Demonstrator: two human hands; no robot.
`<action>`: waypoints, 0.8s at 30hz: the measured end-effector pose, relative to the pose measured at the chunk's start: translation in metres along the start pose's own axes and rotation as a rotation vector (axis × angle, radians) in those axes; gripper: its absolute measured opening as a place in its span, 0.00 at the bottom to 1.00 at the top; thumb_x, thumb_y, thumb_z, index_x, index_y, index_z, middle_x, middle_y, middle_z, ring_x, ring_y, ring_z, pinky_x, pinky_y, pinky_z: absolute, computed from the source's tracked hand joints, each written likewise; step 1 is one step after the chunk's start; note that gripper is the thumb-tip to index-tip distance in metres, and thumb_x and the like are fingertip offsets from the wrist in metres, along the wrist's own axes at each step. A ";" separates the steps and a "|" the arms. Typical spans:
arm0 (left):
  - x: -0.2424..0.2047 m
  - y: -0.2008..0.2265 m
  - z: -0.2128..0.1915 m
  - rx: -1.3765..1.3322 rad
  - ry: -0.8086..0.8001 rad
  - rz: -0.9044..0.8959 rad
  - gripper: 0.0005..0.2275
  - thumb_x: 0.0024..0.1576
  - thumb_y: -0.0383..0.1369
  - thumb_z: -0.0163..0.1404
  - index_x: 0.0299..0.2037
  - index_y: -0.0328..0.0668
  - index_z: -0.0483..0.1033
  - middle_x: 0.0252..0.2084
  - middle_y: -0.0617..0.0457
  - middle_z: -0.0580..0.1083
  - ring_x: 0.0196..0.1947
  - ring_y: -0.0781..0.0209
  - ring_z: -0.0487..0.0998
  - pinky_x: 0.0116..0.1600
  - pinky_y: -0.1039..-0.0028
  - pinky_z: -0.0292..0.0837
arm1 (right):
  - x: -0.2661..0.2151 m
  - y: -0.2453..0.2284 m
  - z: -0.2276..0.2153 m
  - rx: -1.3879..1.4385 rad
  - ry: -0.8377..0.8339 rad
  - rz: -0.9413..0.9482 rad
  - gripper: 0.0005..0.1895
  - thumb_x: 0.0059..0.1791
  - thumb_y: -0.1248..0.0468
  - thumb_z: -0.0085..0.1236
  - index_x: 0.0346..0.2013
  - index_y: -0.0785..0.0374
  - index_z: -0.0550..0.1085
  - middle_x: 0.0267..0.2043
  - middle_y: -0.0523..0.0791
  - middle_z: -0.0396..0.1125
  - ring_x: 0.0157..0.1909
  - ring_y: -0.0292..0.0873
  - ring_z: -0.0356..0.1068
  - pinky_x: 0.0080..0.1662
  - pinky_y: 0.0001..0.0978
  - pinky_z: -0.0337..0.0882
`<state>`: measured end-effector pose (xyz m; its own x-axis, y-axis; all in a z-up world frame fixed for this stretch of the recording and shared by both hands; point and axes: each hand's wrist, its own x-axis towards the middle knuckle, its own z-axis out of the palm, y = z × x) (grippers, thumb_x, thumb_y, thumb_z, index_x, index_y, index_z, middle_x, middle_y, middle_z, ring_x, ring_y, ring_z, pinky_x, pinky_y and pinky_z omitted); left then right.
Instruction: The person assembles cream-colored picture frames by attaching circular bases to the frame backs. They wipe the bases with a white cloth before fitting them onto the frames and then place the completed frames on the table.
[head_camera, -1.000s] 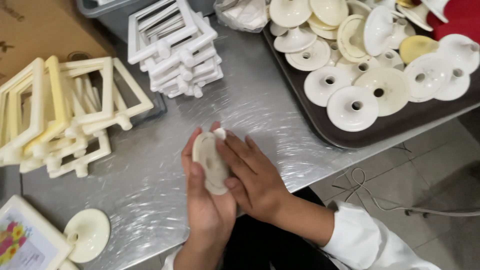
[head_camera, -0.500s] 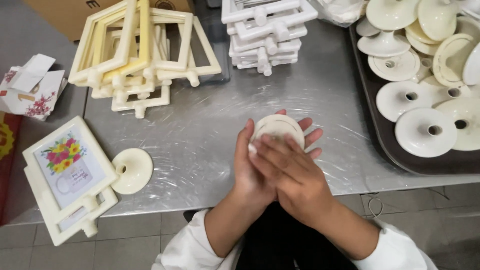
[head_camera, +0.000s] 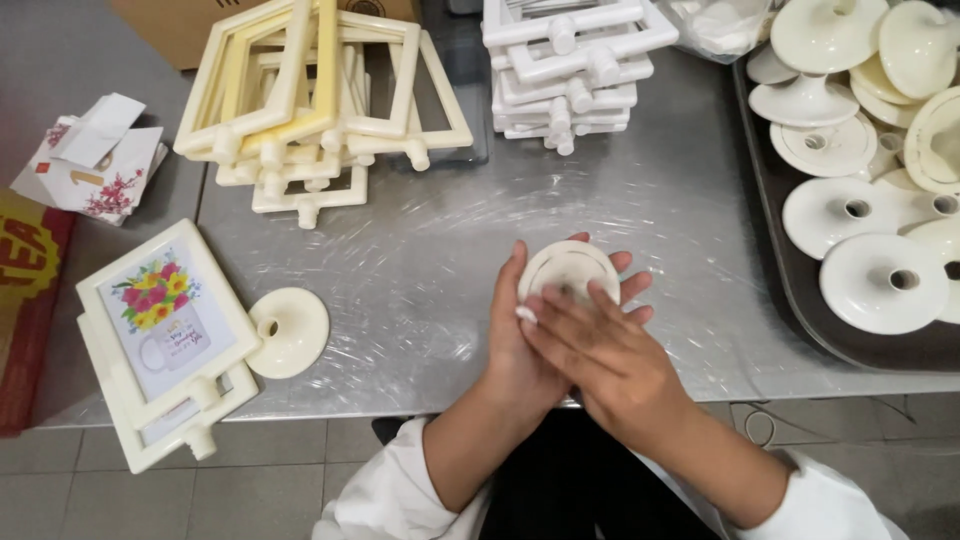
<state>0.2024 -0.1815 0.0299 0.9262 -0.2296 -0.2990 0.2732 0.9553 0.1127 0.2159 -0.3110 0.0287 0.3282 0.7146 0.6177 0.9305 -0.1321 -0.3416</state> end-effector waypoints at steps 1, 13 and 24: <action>0.002 0.003 -0.003 -0.002 0.001 0.000 0.26 0.59 0.64 0.41 0.55 0.61 0.76 0.55 0.49 0.76 0.62 0.42 0.73 0.68 0.51 0.64 | 0.001 -0.002 -0.007 0.001 -0.002 0.001 0.19 0.59 0.69 0.35 0.62 0.70 0.70 0.67 0.57 0.64 0.72 0.59 0.62 0.75 0.58 0.54; 0.001 -0.011 0.004 0.193 -0.008 0.269 0.21 0.67 0.49 0.42 0.50 0.38 0.77 0.43 0.50 0.77 0.47 0.58 0.78 0.54 0.68 0.73 | 0.041 0.001 -0.022 0.131 0.272 0.190 0.03 0.53 0.71 0.55 0.40 0.62 0.74 0.45 0.46 0.74 0.54 0.54 0.75 0.62 0.44 0.69; -0.003 -0.014 -0.002 0.350 -0.167 0.416 0.07 0.66 0.37 0.41 0.37 0.48 0.66 0.32 0.61 0.62 0.33 0.73 0.62 0.40 0.78 0.59 | 0.046 0.003 -0.025 0.132 0.159 0.459 0.07 0.56 0.69 0.47 0.45 0.64 0.73 0.48 0.49 0.72 0.52 0.48 0.72 0.55 0.37 0.71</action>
<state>0.1954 -0.1935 0.0269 0.9949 0.0999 -0.0114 -0.0806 0.8597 0.5045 0.2379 -0.2958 0.0731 0.7289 0.4883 0.4798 0.6595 -0.3126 -0.6836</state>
